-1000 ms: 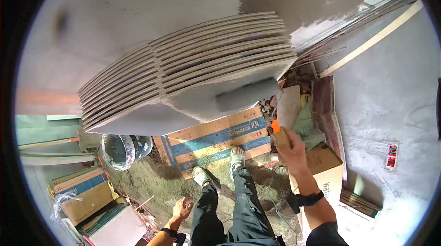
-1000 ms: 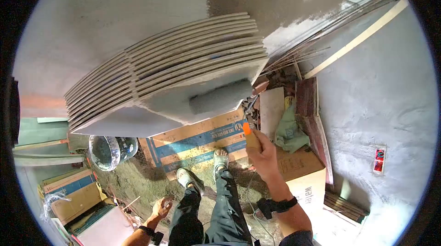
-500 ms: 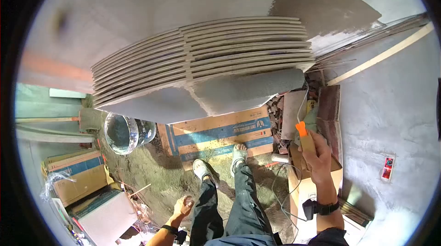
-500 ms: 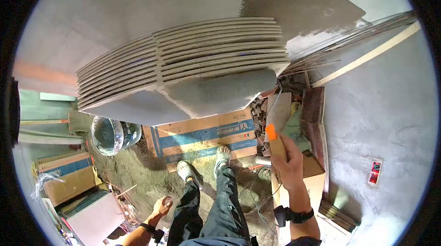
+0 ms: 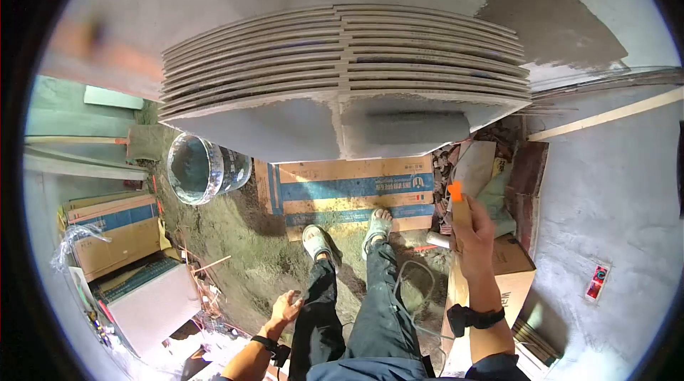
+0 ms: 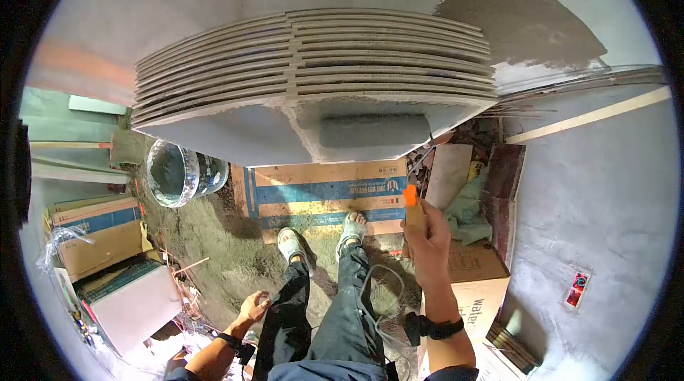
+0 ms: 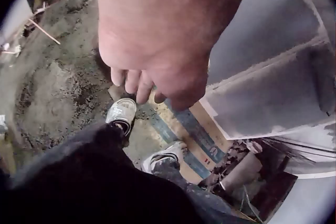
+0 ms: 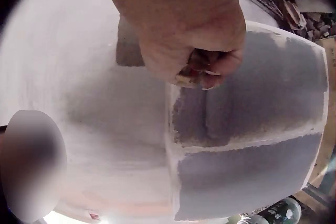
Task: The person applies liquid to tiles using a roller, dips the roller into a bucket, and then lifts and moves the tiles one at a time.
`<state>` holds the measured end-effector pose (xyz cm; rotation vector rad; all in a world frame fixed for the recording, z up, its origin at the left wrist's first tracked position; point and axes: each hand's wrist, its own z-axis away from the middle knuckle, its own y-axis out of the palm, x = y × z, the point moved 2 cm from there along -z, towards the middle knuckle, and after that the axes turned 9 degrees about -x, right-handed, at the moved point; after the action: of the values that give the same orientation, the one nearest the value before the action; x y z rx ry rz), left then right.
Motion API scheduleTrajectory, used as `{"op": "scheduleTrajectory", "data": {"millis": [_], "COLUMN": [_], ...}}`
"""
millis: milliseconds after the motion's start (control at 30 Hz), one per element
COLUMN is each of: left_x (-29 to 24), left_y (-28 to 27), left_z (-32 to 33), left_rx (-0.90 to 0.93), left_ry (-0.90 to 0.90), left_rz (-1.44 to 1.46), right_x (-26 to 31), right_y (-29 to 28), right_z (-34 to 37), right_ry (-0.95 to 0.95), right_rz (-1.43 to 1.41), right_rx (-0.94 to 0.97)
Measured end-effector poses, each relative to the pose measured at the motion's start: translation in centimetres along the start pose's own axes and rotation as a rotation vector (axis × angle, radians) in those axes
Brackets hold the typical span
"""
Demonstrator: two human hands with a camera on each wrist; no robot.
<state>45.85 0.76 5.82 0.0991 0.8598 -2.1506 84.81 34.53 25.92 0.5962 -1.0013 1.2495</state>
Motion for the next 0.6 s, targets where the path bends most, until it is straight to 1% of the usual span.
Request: {"op": "scheduleTrajectory", "data": {"millis": [100, 167, 233, 300, 333, 400, 433, 467, 533, 567, 600], "left_x": [2.3, 2.4, 1.5, 0.0, -0.2, -0.9, -2.5, -2.8, -2.8, -2.1, -2.3], "left_y": [1.2, 1.5, 1.3, 1.5, 2.0, 3.2, 2.8, 3.2, 4.3, 5.1, 5.3], "left_z": [-0.2, -0.1, -0.3, -0.3, -0.3, -0.5, -0.4, -0.2, -0.1, 0.3, 0.0], "left_rx": [0.008, 0.023, 0.04, 0.128, 0.135, 0.171, 0.248, 0.256, 0.337, 0.311, 0.314], "left_ry": [0.01, 0.004, -0.001, 0.028, 0.018, 0.293, 0.336, 0.325, 0.433, 0.472, 0.463], "left_rz": [0.005, 0.022, 0.037, -0.058, -0.057, -0.203, -0.247, -0.241, -0.258, -0.224, -0.219], "right_x": [-2.7, -4.3, -6.3, -9.1, -10.9, -14.2, -15.7, -17.0, -19.1, -20.4, -21.9], "right_y": [1.1, 2.1, 2.8, 3.4, 3.6, 4.2, 4.6, 5.1, 6.5, 7.2, 7.7], "right_z": [-1.6, -2.6, -3.6, -5.1, -6.0, -7.8, -8.6, -9.3, -10.7, -11.7, -12.8], "right_ry": [0.032, 0.14, 0.158, 0.177, 0.177, 0.185, 0.191, 0.197, 0.239, 0.26, 0.275], "right_rz": [-0.012, -0.013, -0.005, 0.004, 0.024, 0.051, 0.022, -0.008, 0.011, 0.063, 0.114], "right_rx": [0.01, 0.02, 0.036, 0.058, 0.048, 0.041, 0.034, 0.028, 0.036, 0.018, 0.0]}}
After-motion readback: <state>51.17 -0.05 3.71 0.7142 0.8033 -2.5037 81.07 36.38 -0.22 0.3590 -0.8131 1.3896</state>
